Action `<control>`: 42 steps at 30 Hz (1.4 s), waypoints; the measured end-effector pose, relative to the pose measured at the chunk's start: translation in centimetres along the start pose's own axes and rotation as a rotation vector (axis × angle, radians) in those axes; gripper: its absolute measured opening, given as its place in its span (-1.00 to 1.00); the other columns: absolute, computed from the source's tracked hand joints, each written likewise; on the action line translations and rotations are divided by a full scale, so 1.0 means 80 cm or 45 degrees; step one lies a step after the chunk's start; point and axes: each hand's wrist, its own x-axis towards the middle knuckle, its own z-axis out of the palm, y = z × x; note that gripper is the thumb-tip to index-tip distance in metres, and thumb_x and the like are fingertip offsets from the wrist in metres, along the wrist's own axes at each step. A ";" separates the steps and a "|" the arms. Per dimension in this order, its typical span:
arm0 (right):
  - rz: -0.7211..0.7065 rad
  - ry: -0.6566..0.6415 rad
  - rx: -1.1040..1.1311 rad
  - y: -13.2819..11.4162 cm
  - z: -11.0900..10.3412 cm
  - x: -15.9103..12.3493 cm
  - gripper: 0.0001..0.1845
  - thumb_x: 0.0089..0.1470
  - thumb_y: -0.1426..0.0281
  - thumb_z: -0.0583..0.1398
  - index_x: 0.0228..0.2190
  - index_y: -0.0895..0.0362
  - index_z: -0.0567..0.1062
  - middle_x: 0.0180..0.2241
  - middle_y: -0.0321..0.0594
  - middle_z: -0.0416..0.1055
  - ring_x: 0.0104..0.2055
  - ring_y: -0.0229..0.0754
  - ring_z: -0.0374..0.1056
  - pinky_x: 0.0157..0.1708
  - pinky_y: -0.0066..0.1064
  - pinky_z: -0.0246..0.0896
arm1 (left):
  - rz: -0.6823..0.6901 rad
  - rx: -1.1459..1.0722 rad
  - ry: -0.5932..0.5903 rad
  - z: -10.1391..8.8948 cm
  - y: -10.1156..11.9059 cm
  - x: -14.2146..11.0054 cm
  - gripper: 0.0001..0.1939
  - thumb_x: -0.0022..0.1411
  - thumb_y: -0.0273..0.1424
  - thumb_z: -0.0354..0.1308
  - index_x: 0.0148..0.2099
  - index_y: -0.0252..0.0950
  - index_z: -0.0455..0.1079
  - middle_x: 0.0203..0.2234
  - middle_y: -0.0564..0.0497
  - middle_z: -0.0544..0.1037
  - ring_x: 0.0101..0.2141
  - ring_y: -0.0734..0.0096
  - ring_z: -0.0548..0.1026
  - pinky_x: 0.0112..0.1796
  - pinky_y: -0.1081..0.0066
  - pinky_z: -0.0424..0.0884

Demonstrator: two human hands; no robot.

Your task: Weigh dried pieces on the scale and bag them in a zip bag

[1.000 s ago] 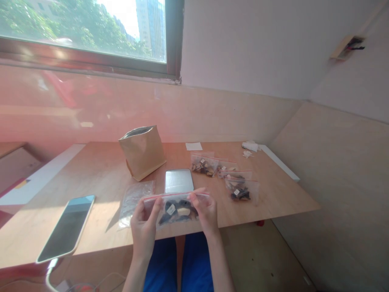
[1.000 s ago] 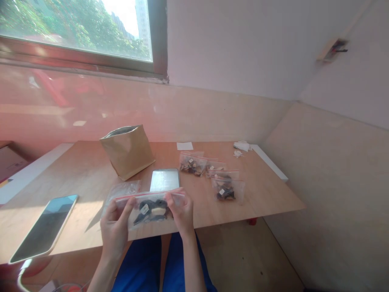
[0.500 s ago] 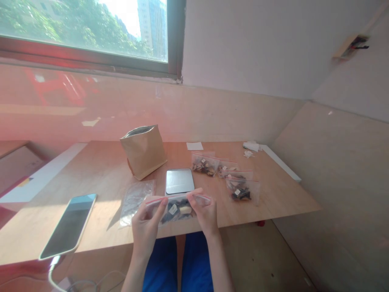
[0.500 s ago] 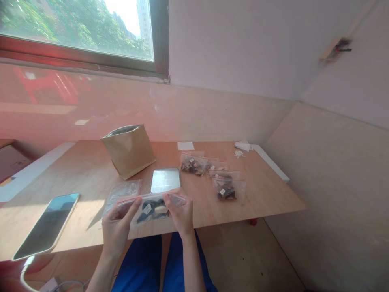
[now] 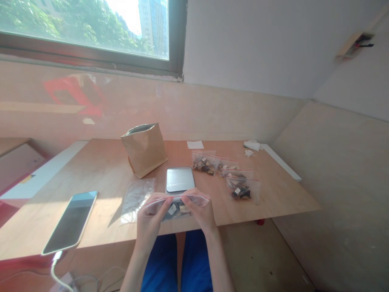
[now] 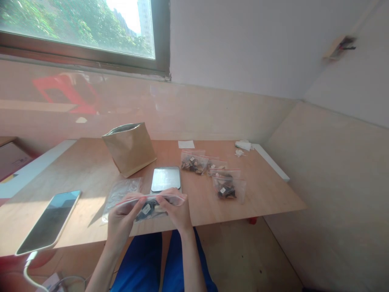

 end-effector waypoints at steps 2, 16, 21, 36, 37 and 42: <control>-0.024 0.046 -0.041 -0.001 0.002 0.000 -0.85 -0.03 0.32 0.27 -0.53 0.13 0.58 -0.49 -0.24 0.47 -0.39 -0.22 0.39 -0.32 -0.42 0.30 | 0.000 0.039 0.042 0.001 -0.005 -0.002 -0.78 0.06 -0.21 0.21 -0.43 -0.26 0.53 -0.45 -0.02 0.54 -0.37 0.33 0.48 -0.34 0.42 0.40; 0.029 0.051 0.005 0.003 0.020 -0.002 -0.84 -0.05 0.30 0.27 -0.51 0.14 0.55 -0.49 -0.24 0.46 -0.42 -0.22 0.39 -0.36 -0.41 0.35 | 0.066 0.003 -0.046 0.007 -0.018 -0.005 -0.85 0.14 -0.29 0.16 -0.32 -0.25 0.46 -0.42 0.00 0.52 -0.34 0.37 0.45 -0.28 0.42 0.35; -0.100 0.290 -0.237 0.020 0.029 -0.007 -0.85 -0.03 0.29 0.26 -0.54 0.09 0.56 -0.53 -0.23 0.49 -0.40 -0.17 0.38 -0.27 -0.33 0.33 | 0.024 0.025 0.141 0.014 -0.021 -0.007 -0.82 0.07 -0.26 0.22 -0.44 -0.26 0.41 -0.53 0.06 0.47 -0.43 0.43 0.41 -0.37 0.47 0.32; 0.181 0.572 -0.167 0.042 -0.039 0.037 -0.37 0.14 -0.05 -0.09 -0.55 0.13 0.50 -0.61 -0.09 0.49 -0.49 -0.09 0.44 -0.32 -0.32 0.30 | -0.473 -0.414 -0.057 0.015 -0.042 0.010 -0.49 0.09 0.03 0.07 -0.33 -0.36 0.52 -0.58 -0.09 0.55 -0.55 0.34 0.47 -0.47 0.39 0.41; 0.175 0.634 -0.225 0.043 -0.060 0.052 -0.37 0.13 -0.06 -0.09 -0.45 0.15 0.52 -0.59 -0.09 0.49 -0.46 -0.07 0.45 -0.31 -0.30 0.30 | -0.449 -0.365 -0.050 0.009 -0.044 0.012 -0.48 0.08 0.03 0.07 -0.33 -0.37 0.51 -0.57 -0.09 0.55 -0.55 0.36 0.46 -0.47 0.40 0.40; 0.150 0.930 -0.895 0.065 -0.139 0.107 -0.31 0.04 -0.04 0.03 -0.16 0.37 0.41 -0.23 0.28 0.45 -0.12 0.16 0.37 -0.14 -0.10 0.20 | -0.403 -0.135 0.052 -0.015 -0.056 0.026 -0.48 0.06 0.05 0.05 -0.37 -0.35 0.50 -0.47 -0.12 0.57 -0.46 0.32 0.47 -0.42 0.38 0.39</control>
